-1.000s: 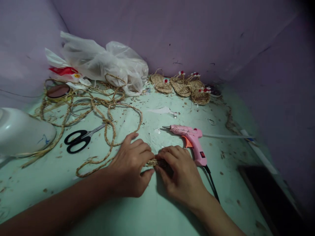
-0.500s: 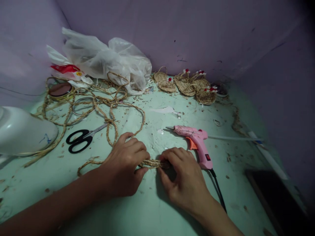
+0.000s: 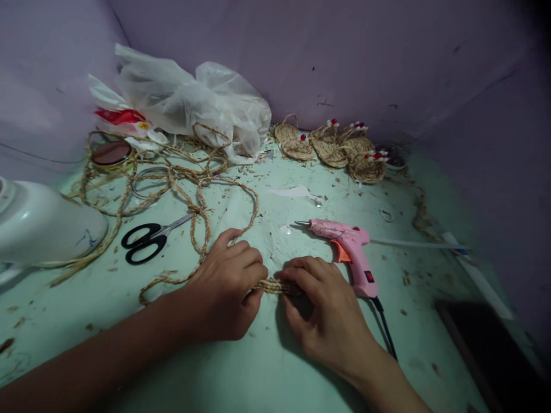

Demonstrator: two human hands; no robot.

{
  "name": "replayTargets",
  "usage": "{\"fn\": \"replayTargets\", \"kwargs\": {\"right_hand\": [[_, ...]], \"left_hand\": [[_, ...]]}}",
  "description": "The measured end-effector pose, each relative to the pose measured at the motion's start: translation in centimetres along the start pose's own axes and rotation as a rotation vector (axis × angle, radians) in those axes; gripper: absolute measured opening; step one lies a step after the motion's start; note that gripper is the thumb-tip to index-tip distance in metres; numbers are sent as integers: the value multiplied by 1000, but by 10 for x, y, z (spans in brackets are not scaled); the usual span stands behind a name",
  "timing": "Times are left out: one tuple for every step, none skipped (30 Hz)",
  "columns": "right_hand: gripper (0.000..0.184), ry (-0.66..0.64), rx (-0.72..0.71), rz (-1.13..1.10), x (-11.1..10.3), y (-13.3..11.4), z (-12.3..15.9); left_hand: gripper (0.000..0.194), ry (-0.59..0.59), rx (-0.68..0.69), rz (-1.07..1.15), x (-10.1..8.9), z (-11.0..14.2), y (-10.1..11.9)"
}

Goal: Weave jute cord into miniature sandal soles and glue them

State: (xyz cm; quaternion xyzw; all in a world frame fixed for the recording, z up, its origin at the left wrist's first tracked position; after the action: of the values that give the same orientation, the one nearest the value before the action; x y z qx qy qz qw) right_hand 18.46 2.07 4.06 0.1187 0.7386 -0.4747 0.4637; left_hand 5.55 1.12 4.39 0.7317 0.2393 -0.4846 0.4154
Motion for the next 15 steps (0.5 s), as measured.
{"fn": "replayTargets", "kwargs": {"right_hand": [[25, -6, -9, 10, 1, 0, 0], [24, -9, -15, 24, 1, 1, -1], [23, -7, -16, 39, 2, 1, -1], [21, 0, -15, 51, 2, 1, -2], [19, 17, -8, 60, 1, 1, -2], [16, 43, -2, 65, 0, 1, -2], [15, 72, 5, 69, -1, 1, -1], [13, 102, 11, 73, -3, 1, -1], [12, 127, 16, 76, -4, 1, 0], [12, 152, 19, 78, -6, 1, 1], [12, 182, 22, 78, -7, 1, 2], [12, 221, 25, 70, -9, 2, 3], [11, 266, 32, 49, -12, 2, 4], [10, 314, 46, 16, -14, 3, 4], [9, 357, 72, -24, -17, 4, 5]], "left_hand": [[8, 2, 1, 5, 0, 0, 0], [8, 16, 1, 15, -2, 0, 0], [10, 45, 0, 28, -5, 0, 0], [13, 93, -2, 46, -10, 1, 0], [16, 157, -1, 65, -17, 2, 2], [16, 234, 2, 88, -24, 4, 3], [15, 309, 12, 111, -32, 6, 6], [14, 365, 28, 133, -38, 8, 9], [14, 399, 47, 153, -42, 10, 13], [13, 415, 64, 170, -45, 12, 16], [13, 413, 79, 184, -44, 14, 20], [12, 396, 89, 193, -42, 15, 23], [11, 375, 95, 197, -38, 17, 26], [10, 358, 103, 197, -34, 18, 29], [9, 349, 110, 189, -30, 19, 31]]}}
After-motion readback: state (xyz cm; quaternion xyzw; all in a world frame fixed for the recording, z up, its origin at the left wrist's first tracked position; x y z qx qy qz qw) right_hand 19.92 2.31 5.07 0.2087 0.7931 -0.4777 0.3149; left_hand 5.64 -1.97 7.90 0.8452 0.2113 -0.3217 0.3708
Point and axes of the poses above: each hand's wrist, its own z-axis away from the middle knuckle, its own x-axis out of the palm, y = z × x, the point moved 6 cm from there along -z, towards the middle knuckle, and after that the axes turned 3 degrees about -y, right-handed, at the moved point
